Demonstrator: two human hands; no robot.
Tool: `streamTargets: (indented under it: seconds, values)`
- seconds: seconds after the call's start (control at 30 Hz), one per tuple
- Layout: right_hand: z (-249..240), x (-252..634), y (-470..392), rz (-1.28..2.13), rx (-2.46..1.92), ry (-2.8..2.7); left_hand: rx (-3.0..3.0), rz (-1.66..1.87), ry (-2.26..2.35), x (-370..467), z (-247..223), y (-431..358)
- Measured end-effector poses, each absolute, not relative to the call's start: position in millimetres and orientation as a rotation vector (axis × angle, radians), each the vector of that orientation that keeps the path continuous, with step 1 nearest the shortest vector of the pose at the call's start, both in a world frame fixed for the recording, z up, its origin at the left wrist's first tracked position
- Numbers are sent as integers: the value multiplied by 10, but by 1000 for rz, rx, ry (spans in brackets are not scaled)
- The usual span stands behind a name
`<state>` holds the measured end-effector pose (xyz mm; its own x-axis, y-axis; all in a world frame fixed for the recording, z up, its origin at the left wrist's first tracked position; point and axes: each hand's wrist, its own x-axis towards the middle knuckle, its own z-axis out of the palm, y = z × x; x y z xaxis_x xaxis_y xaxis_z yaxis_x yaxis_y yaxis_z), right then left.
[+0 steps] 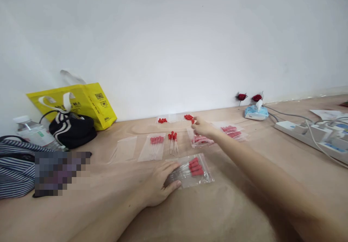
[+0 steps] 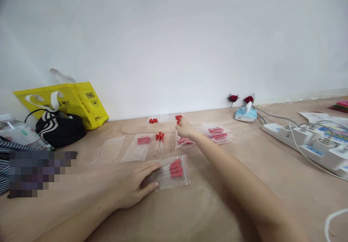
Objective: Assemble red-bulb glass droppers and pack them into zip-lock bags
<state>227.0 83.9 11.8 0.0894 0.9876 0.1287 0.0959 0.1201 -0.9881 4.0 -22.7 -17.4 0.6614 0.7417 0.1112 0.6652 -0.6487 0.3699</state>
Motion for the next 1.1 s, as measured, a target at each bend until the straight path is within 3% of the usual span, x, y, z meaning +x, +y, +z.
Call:
streamTargets:
  seconds: [0.17, 0.33, 0.8, 0.93, 1.1]
  values:
    - [-139, 2812, 264, 923, -1177, -1207, 2598, 368, 1107, 42, -197, -203]
    - [-430, 2813, -57, 999, -1139, -1012, 2582, 371, 1128, 61, -172, -211]
    - [-394, 2643, -357, 1362, -998, -821, 2608, 369, 1094, 77, -166, -209]
    - [-403, 2658, -396, 1397, -1029, -1083, 2601, 385, 1096, 73, -173, -214]
    - [-409, 2697, -392, 1147, -1213, -1598, 2610, 403, 1100, 86, -153, -220]
